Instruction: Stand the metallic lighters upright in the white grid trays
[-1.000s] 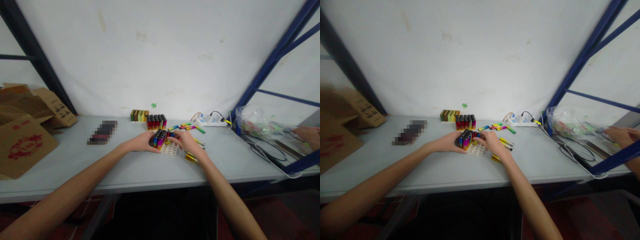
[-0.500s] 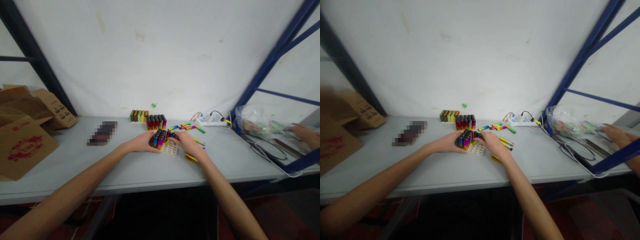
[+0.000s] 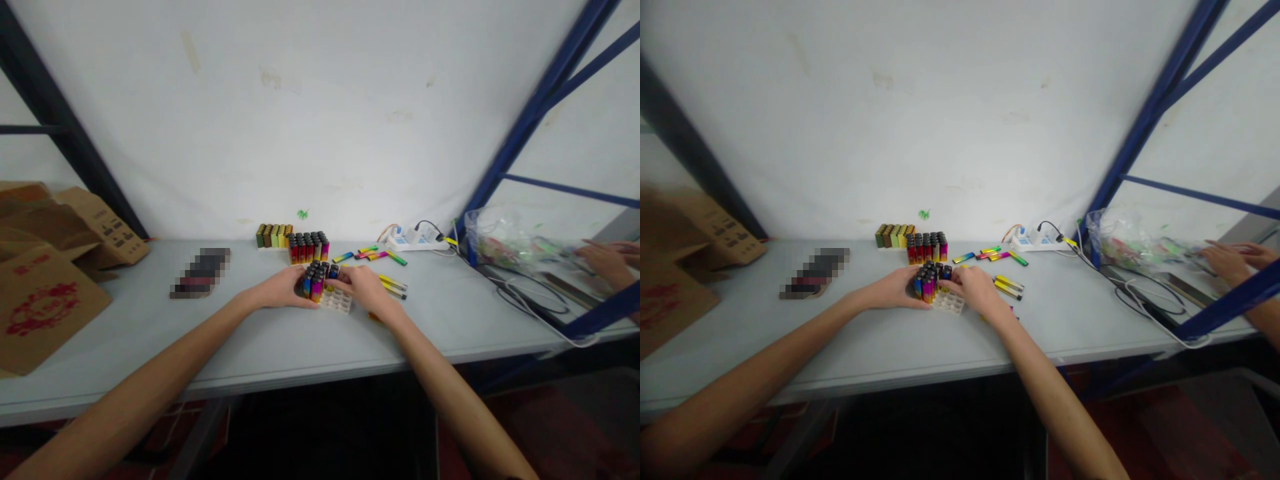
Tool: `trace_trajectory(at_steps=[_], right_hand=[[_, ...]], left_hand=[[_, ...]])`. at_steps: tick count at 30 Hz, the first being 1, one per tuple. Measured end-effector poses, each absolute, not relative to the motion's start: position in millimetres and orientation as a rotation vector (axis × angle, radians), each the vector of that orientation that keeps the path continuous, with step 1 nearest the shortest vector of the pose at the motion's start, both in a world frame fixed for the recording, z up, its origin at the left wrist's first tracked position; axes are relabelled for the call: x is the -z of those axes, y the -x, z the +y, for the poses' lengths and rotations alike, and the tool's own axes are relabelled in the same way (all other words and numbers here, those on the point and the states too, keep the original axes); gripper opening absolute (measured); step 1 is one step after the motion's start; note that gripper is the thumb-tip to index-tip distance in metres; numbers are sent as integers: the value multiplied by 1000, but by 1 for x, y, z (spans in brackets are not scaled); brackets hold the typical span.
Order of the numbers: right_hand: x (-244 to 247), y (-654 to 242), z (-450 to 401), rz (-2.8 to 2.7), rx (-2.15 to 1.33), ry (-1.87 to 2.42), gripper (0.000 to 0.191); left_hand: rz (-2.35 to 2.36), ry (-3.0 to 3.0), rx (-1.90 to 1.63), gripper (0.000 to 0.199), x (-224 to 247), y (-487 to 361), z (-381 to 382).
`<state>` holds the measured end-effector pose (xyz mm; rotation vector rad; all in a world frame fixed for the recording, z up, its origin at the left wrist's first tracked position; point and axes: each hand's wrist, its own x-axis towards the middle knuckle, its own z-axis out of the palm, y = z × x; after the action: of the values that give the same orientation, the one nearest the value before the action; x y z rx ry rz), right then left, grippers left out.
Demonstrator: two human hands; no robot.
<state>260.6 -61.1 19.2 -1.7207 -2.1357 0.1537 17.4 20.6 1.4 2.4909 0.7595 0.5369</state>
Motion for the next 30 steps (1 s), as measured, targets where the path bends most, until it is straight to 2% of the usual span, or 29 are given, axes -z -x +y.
trace_trajectory(at_steps=[4, 6, 9, 13, 19, 26, 30], right_hand=[[-32, -305, -57, -2212, -367, 1580, 32], [-38, -335, -57, -2152, -351, 1747, 22], [-42, -379, -59, -2081, -261, 2120, 23], [-38, -416, -64, -2093, -459, 2280, 24], [-33, -422, -59, -2134, -438, 2209, 22], [-30, -419, -52, -1900, -376, 1901, 27], [-29, -413, -51, -1717, -508, 1631, 43]], left_hand=[[784, -2498, -527, 81, 0, -17, 22], [822, -2495, -501, 81, 1, -17, 23], [871, -2481, -453, 84, 1, -17, 23], [908, -2469, -432, 83, -2, -18, 21], [914, -2464, -413, 85, -5, -17, 19], [880, -2479, -429, 82, -3, -17, 20], [872, -2476, -451, 82, -4, -17, 20]])
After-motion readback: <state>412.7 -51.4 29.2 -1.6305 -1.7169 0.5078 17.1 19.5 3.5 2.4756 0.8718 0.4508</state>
